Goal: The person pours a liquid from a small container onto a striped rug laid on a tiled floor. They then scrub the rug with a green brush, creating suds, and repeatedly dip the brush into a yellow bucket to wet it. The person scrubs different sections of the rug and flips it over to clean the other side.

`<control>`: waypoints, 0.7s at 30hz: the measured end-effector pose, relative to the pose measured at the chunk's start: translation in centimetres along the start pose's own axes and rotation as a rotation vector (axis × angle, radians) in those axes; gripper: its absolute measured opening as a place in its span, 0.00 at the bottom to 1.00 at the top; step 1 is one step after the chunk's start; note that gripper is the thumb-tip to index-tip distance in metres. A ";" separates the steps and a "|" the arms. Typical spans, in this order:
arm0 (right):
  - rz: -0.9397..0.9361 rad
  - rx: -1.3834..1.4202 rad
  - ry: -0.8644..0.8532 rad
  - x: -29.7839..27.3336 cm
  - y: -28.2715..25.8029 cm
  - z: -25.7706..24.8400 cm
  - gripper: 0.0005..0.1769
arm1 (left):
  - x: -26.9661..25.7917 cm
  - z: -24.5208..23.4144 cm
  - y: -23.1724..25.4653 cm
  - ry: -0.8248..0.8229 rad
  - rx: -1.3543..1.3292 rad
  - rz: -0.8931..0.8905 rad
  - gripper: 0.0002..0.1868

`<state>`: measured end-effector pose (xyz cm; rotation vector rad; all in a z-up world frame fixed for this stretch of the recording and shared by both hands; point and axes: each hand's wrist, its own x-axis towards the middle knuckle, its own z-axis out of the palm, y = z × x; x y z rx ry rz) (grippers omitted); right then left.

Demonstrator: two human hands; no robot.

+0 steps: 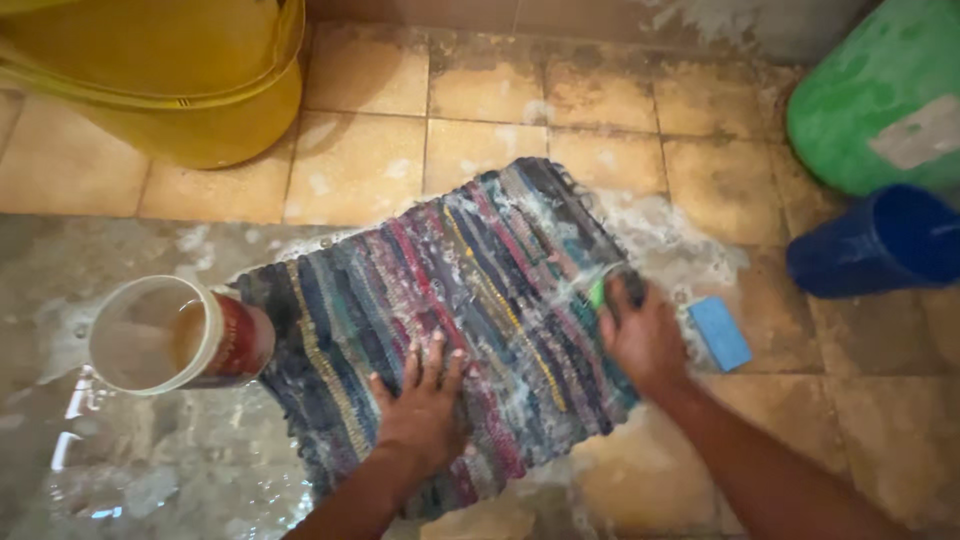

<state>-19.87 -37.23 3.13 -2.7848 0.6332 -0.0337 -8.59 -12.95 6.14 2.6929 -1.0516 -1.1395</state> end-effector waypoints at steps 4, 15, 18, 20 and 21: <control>0.284 0.303 0.065 0.3 -2.0 0.6 0.43 | -0.1 -1.3 0.9 -0.078 0.008 -0.019 0.57; -0.261 -0.143 0.151 3.0 2.7 1.9 0.28 | 1.1 -0.6 0.0 -0.013 0.039 0.013 0.54; -0.282 -0.092 0.081 0.9 3.2 3.4 0.27 | 0.6 0.4 -0.4 -0.069 0.045 0.009 0.54; 0.123 -0.222 0.022 3.9 5.3 0.2 0.31 | 0.9 0.2 0.3 -0.057 0.008 0.000 0.52; 0.077 -0.119 0.046 3.0 5.0 -0.2 0.32 | 1.2 0.2 1.4 -0.067 0.014 0.009 0.51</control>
